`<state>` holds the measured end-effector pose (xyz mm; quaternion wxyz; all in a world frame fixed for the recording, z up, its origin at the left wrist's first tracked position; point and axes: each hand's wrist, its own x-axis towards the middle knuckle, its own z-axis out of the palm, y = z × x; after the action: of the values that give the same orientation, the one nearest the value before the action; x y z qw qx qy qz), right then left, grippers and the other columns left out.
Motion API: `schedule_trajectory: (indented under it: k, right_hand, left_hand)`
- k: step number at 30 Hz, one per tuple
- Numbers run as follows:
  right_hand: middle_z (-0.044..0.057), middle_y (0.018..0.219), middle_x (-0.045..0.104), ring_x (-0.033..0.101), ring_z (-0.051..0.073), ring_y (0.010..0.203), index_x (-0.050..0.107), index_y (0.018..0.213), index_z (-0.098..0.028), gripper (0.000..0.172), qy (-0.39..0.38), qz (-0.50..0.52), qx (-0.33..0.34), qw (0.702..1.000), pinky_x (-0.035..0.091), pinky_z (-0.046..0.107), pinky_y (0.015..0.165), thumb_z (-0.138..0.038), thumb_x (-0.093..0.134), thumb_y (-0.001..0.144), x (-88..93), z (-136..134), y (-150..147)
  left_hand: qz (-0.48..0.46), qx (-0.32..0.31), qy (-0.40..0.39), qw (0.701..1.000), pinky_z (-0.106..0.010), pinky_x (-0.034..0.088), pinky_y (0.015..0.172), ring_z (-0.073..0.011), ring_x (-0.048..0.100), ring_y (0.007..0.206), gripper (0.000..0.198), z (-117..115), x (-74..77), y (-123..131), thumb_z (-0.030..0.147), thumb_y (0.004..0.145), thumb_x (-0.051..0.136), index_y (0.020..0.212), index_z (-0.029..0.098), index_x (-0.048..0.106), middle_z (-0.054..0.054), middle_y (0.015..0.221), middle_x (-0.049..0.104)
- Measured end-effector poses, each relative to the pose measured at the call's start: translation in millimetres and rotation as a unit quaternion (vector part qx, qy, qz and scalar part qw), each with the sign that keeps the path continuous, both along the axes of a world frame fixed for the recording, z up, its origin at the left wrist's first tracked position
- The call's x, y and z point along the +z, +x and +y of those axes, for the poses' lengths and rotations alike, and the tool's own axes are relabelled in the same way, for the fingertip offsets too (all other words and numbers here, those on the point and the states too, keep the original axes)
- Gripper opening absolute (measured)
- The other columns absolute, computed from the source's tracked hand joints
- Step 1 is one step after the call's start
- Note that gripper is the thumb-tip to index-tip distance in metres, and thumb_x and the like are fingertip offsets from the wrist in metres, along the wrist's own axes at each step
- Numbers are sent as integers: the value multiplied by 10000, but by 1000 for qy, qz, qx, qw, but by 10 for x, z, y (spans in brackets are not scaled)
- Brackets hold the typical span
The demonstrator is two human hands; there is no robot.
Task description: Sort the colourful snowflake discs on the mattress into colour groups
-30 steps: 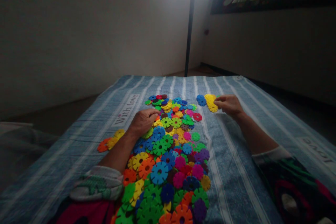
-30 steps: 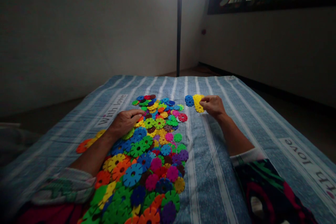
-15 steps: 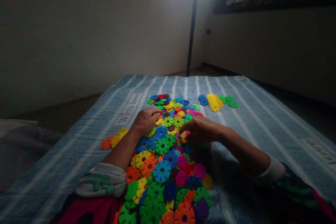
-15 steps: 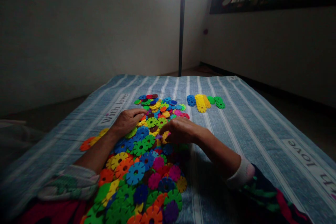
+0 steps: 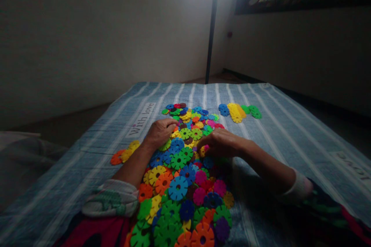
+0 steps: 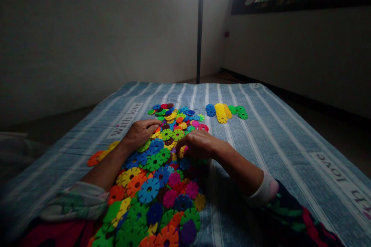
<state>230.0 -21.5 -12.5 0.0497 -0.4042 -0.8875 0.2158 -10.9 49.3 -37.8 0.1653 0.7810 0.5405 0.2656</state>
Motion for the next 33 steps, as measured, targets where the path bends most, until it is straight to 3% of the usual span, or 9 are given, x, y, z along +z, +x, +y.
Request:
schedule_trajectory:
  k: [4,8,15,19,24,28,31,33]
  right_hand:
    - [-19,698,642,505,105,605,736,1023,-266,295,8,2,-13,1000,282,230,564,-132,646,776,11,-4,-7]
    - [-33,646,586,456,89,576,743,916,-234,156,4,20,-21,1000,272,224,550,-200,680,777,37,-10,-29]
    - [-47,617,562,491,82,584,706,778,-173,79,-83,122,-38,988,320,202,549,-151,631,764,-35,34,-27]
    - [-36,631,569,496,89,589,671,739,-151,71,-140,211,-20,967,362,206,552,-183,613,764,-110,71,16]
    - [-28,649,592,509,80,587,633,702,-144,154,-203,344,-21,917,415,214,572,-288,682,725,-121,89,43]
    - [-37,562,581,485,66,475,646,725,-145,188,-197,396,-96,892,366,184,441,-315,718,693,11,129,205]
    - [-35,517,573,482,65,439,662,728,-144,212,-121,442,-196,867,347,178,398,-334,741,676,102,207,515]
    - [-21,511,585,486,68,431,660,710,-138,230,-62,472,-281,833,349,179,389,-338,759,655,101,272,776]
  left_hand:
    - [-3,-2,7,1000,-299,527,804,-211,691,848,366,7,-7,-5,356,749,461,901,215,762,-16,908,769]
    - [-8,-3,6,1000,-294,528,821,-211,691,849,357,9,-4,-6,360,748,472,891,215,765,-13,921,770]
    - [0,6,-2,1000,-296,530,829,-225,693,896,355,11,5,-6,360,751,471,890,221,765,-13,946,769]
    - [-5,1,11,1000,-289,532,831,-219,690,891,334,20,-8,-13,357,745,487,880,241,768,6,925,771]
    - [-10,-2,13,1000,-284,531,835,-216,687,888,330,25,-18,-17,350,749,491,895,248,769,15,906,771]
    - [-12,-2,12,1000,-287,529,836,-219,688,886,330,25,-17,-20,346,752,489,892,240,769,10,899,770]
    - [-13,-8,16,1000,-280,531,820,-210,687,870,339,27,-23,-23,349,750,484,894,234,768,7,881,770]
    - [-12,-11,17,1000,-274,531,807,-203,687,857,344,29,-28,-25,352,751,479,895,226,765,4,877,770]
